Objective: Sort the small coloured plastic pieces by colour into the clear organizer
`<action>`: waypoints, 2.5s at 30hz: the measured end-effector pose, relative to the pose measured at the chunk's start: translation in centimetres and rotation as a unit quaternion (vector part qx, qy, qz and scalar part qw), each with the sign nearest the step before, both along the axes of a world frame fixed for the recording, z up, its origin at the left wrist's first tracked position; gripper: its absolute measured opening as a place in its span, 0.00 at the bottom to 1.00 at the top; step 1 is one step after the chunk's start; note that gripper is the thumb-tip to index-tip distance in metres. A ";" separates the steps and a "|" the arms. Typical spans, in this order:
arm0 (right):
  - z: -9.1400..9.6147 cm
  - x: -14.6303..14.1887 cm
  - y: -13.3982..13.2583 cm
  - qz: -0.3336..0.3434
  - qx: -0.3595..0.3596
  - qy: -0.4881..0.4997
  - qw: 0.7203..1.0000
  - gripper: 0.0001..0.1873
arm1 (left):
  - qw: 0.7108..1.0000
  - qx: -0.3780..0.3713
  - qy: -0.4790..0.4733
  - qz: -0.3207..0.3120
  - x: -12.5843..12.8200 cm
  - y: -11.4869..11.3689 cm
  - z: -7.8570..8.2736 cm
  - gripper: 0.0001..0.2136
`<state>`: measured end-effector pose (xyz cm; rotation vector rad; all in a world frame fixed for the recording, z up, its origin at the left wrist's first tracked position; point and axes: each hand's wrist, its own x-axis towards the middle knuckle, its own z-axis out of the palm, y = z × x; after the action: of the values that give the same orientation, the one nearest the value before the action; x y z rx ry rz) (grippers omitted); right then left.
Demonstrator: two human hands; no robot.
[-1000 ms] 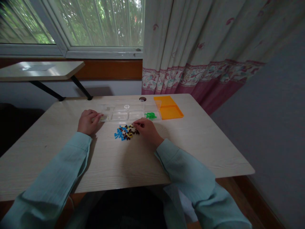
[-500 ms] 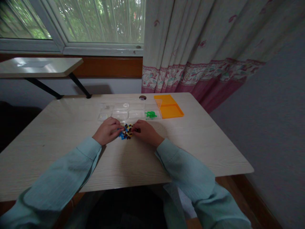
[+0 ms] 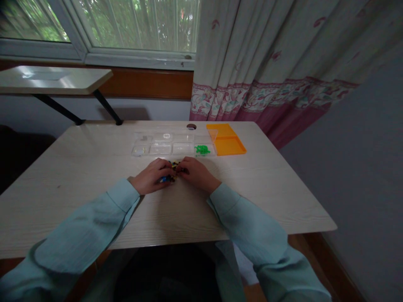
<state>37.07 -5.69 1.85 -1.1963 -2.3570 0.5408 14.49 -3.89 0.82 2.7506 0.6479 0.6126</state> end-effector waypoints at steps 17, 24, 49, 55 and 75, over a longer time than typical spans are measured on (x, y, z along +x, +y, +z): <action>-0.3 0.0 0.0 -0.034 0.033 -0.022 0.999 0.07 | 0.998 0.022 -0.020 0.057 -0.6 0.8 0.1 0.08; -0.3 0.1 0.1 -0.046 0.045 -0.027 0.998 0.07 | 0.998 0.022 -0.014 0.053 -0.5 0.8 0.0 0.10; 0.3 -1.2 -0.1 -0.064 -0.090 0.200 0.974 0.13 | 0.984 0.083 -0.116 0.106 -0.2 0.3 0.8 0.10; 0.1 -1.0 -0.1 -0.079 -0.035 0.159 0.983 0.09 | 0.997 0.030 -0.058 0.037 -1.5 1.1 1.7 0.10; 0.1 -0.5 0.2 -0.097 -0.045 0.172 0.979 0.13 | 0.996 -0.046 0.076 0.004 -2.8 0.6 2.2 0.09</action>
<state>36.56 -5.53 1.91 -1.2435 -1.9223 0.7291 11.65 -3.25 3.00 2.7288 0.7026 0.3679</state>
